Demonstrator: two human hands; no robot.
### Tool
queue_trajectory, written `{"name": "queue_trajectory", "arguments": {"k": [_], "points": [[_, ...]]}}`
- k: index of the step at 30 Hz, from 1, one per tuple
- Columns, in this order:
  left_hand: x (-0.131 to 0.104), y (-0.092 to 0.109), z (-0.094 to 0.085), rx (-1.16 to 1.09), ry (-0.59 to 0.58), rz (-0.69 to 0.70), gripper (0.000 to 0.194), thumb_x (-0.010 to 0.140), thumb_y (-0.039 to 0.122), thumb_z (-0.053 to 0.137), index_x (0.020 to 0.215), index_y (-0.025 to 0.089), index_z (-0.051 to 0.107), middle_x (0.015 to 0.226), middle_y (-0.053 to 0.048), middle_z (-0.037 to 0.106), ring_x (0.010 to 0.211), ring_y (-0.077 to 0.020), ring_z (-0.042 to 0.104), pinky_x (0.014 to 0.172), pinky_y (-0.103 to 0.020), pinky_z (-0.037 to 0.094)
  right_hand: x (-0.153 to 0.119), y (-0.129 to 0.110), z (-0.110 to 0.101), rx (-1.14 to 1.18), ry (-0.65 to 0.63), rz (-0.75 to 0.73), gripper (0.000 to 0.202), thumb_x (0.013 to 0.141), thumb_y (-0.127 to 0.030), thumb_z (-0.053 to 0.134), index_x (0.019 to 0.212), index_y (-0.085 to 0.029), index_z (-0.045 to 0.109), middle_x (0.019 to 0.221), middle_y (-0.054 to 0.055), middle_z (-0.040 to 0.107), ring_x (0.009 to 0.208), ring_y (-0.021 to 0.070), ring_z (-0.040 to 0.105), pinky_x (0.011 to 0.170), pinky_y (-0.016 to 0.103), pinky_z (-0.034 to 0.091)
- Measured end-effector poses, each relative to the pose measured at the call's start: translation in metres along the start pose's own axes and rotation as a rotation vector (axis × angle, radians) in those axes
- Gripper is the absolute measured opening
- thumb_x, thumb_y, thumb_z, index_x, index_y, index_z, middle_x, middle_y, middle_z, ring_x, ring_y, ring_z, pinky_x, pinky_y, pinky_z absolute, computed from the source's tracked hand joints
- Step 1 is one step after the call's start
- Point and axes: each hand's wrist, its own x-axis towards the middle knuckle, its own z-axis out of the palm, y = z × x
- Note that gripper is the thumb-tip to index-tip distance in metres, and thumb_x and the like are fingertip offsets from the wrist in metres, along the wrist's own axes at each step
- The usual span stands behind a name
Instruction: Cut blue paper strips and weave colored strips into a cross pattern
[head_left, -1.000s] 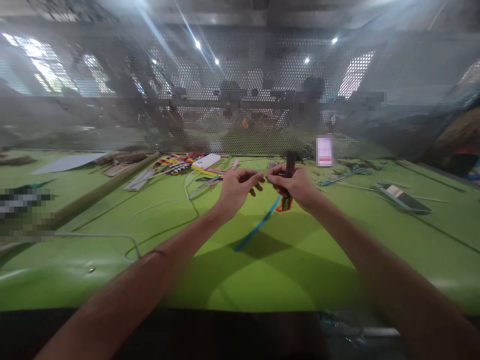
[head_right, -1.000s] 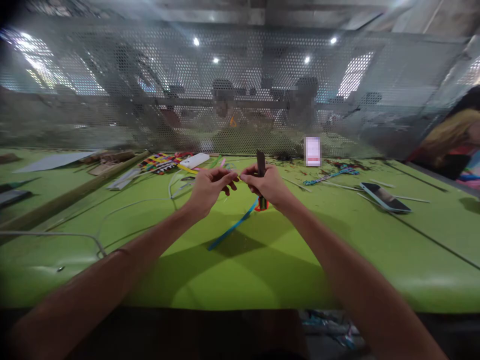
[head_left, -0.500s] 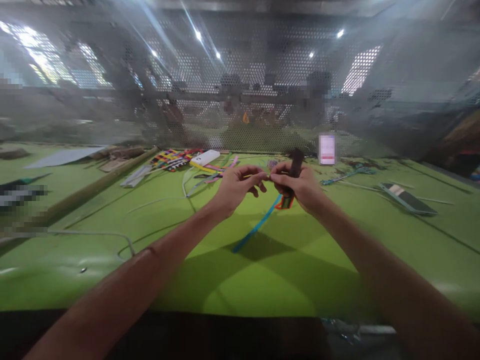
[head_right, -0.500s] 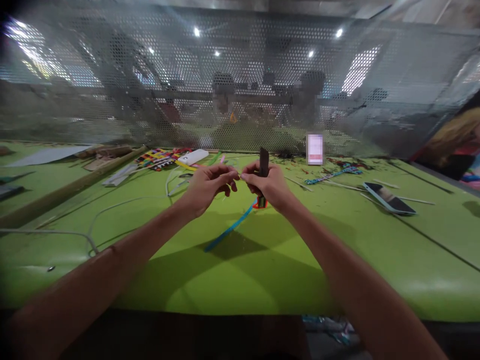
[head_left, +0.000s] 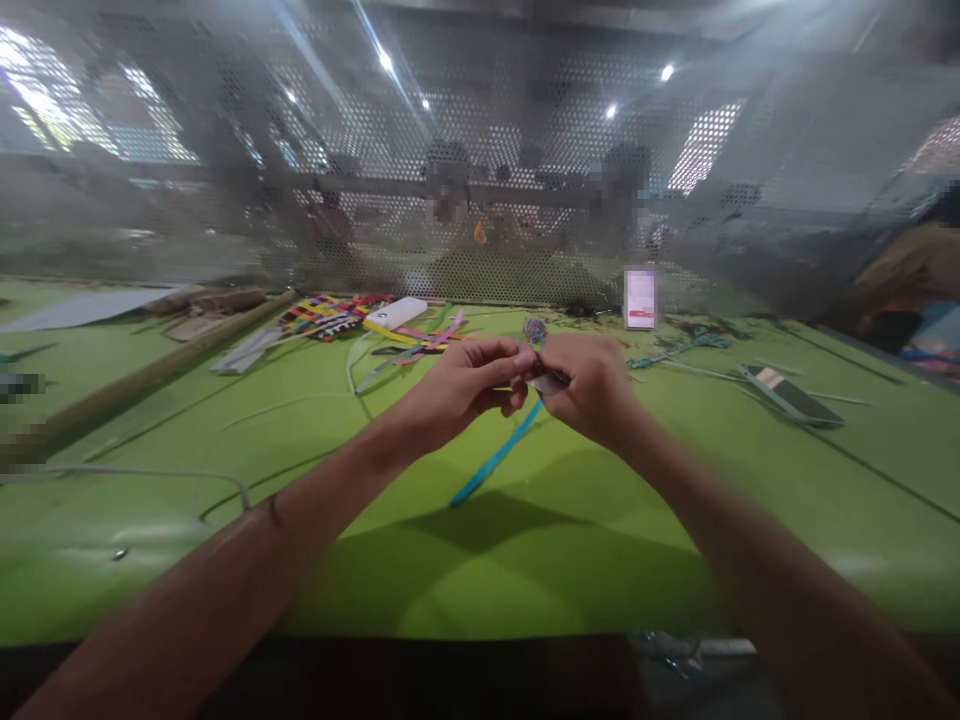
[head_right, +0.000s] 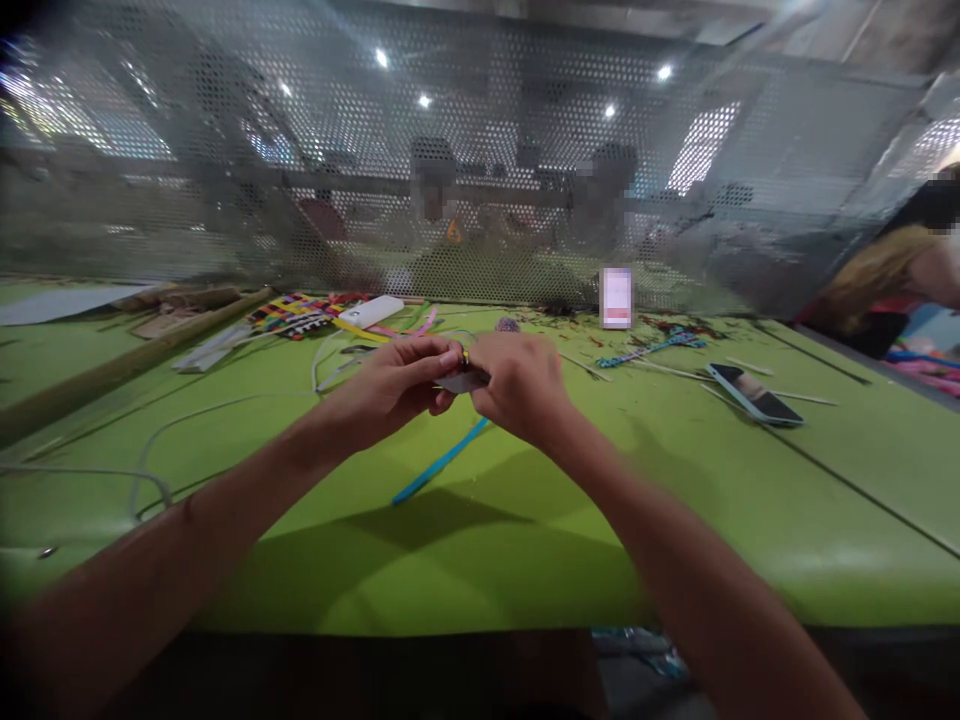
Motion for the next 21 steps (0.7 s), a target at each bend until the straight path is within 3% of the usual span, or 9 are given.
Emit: {"name": "queue_trajectory", "arguments": {"k": [14,21], "points": [[0.0001,-0.0027,-0.0002,0.056,-0.001,0.015,0.03,0.074,0.045,0.088,0.079,0.019,0.073,0.071,0.0,0.062,0.058,-0.0082,0.055,0.055,-0.021,0.045,-0.003,-0.0063,0.0026,-0.088,0.016,0.045,0.024,0.074,-0.012,0.054,0.063,-0.021,0.035,0.059,0.0,0.043,0.059,0.0131,0.032,0.06,0.032,0.02],[0.0007,-0.0034,0.0008,-0.022,-0.028,0.003,0.028,0.074,0.04,0.091,0.08,0.018,0.075,0.072,0.001,0.064,0.057,-0.0058,0.056,0.054,-0.018,0.043,-0.0027,-0.0068,0.002,-0.102,0.02,0.019,0.024,0.074,-0.012,0.054,0.062,-0.021,0.036,0.059,0.0,0.043,0.06,0.0132,0.032,0.06,0.031,0.02]]}}
